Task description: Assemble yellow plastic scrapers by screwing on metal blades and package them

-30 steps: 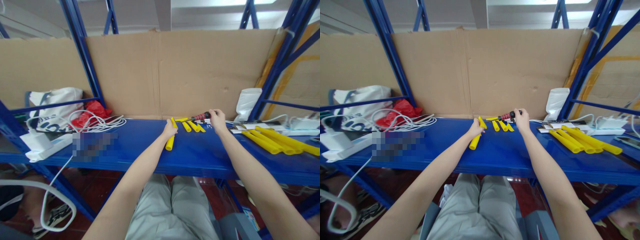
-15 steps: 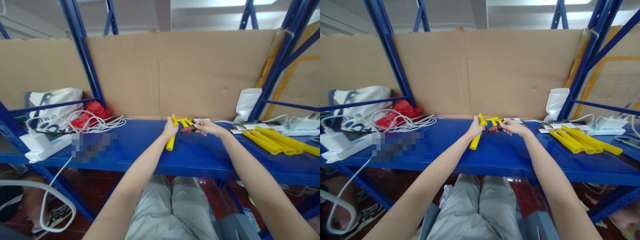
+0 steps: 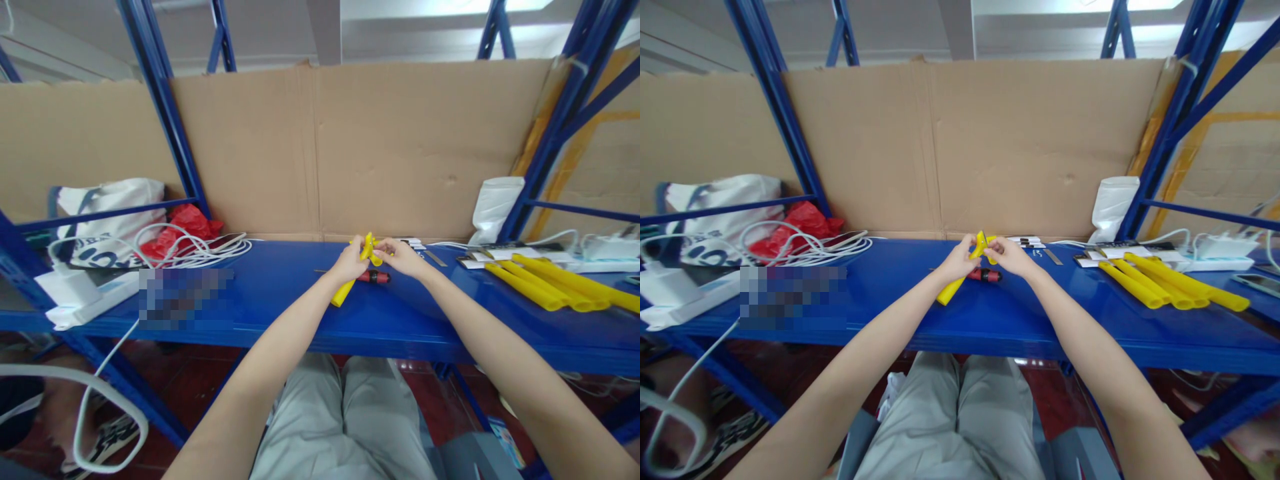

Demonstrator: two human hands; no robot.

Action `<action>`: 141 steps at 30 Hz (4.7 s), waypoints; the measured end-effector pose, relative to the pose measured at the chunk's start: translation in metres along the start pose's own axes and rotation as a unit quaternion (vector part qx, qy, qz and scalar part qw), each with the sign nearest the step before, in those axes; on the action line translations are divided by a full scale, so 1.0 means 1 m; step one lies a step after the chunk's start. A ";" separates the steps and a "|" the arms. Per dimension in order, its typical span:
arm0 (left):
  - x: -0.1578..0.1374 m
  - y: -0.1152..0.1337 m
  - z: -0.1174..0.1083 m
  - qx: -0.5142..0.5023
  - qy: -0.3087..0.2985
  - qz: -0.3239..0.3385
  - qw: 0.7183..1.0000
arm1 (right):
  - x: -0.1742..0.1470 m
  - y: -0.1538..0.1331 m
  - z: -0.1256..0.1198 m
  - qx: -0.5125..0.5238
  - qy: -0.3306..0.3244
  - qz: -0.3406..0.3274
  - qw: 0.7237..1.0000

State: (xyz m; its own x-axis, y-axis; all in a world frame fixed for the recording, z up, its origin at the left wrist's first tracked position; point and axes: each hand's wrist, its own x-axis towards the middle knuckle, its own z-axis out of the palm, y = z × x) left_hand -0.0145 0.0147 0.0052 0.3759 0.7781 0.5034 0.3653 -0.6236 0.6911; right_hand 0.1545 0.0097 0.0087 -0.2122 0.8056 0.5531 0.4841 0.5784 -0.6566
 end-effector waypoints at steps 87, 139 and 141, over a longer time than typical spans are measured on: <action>0.005 -0.010 0.000 -0.072 -0.053 0.030 0.996 | 0.001 -0.014 0.009 0.098 0.016 0.104 0.990; 0.005 0.005 -0.011 -0.154 0.007 -0.105 0.982 | -0.001 0.047 -0.072 -0.337 0.114 0.098 0.929; 0.007 0.004 -0.011 -0.182 0.014 -0.122 0.976 | -0.007 0.059 -0.083 -0.387 0.071 0.172 0.903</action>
State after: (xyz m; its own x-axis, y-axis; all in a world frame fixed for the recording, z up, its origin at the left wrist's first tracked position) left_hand -0.0201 0.0180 0.0176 0.2910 0.9045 0.3117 0.1122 -0.3558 0.9278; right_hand 0.2547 0.0277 0.0083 0.1474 0.8643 0.4808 0.9610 -0.0102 -0.2763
